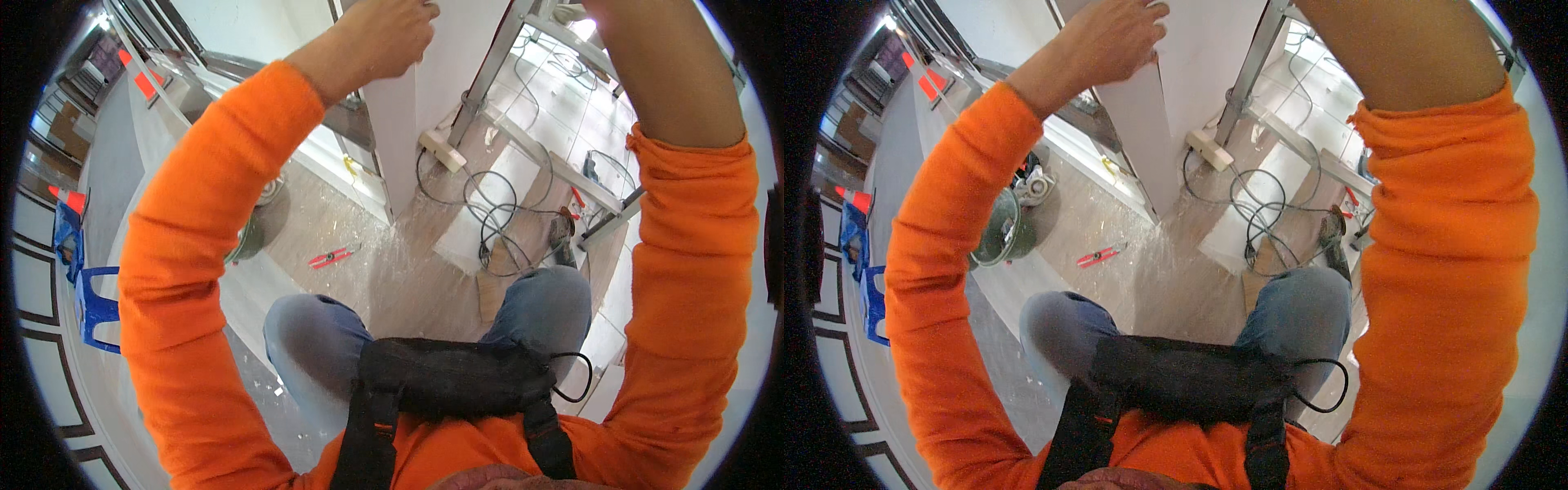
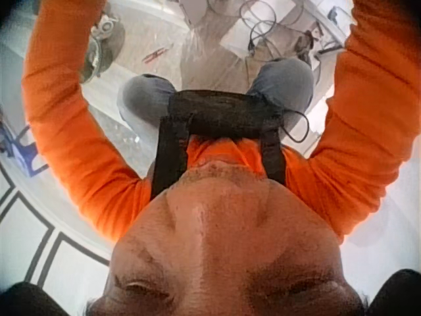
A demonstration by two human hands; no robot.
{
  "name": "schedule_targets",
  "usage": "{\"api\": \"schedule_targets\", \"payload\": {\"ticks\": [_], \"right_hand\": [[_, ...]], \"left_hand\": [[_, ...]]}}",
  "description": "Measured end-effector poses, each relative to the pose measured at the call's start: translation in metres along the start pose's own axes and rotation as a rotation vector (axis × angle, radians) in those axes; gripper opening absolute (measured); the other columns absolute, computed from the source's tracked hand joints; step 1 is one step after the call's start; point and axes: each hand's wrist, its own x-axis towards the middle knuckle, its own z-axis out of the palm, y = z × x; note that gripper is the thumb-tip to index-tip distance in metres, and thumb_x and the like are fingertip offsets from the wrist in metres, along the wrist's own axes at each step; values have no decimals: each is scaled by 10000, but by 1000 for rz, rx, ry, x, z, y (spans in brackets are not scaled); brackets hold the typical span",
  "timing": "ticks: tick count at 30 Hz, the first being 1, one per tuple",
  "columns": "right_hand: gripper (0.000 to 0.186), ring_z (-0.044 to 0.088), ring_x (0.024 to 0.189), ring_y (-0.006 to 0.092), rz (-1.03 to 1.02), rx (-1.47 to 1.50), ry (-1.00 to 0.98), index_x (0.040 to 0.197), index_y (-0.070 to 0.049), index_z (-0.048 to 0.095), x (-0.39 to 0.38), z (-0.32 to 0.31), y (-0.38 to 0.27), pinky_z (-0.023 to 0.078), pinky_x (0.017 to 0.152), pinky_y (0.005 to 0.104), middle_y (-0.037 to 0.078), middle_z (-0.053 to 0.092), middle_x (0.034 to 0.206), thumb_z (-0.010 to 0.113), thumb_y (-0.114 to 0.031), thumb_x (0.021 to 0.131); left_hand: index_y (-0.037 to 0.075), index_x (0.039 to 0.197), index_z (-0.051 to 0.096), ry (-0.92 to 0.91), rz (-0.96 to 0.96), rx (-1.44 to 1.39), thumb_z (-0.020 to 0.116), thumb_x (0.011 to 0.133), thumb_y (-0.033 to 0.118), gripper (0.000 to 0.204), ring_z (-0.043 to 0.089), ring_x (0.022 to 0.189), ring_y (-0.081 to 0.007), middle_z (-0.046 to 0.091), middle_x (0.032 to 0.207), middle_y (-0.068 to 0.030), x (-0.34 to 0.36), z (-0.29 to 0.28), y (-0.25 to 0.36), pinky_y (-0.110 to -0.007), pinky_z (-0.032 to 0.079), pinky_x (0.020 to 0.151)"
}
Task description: The person positions a metal bracket on a door frame and then drills holes into the frame using a power drill.
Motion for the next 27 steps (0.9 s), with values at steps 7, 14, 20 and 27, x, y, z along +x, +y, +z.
{"api": "schedule_targets", "payload": {"ticks": [7,14,20,27], "right_hand": [[436,670,1041,207,179,66,56,1346,-25,589,-18,-13,56,532,905,312,113,679,1223,640,-190,945],[417,661,1035,184,382,993,4,1322,-1,595,-164,134,61,537,885,309,105,694,1161,521,31,913],[418,658,1080,190,405,1021,-45,1336,1,585,-187,139,43,538,974,331,112,686,1187,556,38,921],[319,662,1064,193,269,925,-128,1238,3,657,-187,158,55,515,986,334,103,714,1142,580,-15,930]], "left_hand": [[167,813,759,-83,37,4,663,849,382,238,614,1001,-197,710,862,-14,10,10,-5,-414,355,1058],[169,828,757,-121,38,23,647,868,365,228,629,998,-200,719,873,-14,13,16,-2,-446,345,1074],[173,806,756,-328,98,-7,669,852,361,213,661,943,-209,733,820,-19,29,19,17,-443,377,1032],[136,732,748,-316,138,-86,692,835,370,262,680,830,-224,722,744,-46,27,20,16,-398,411,953]]}}
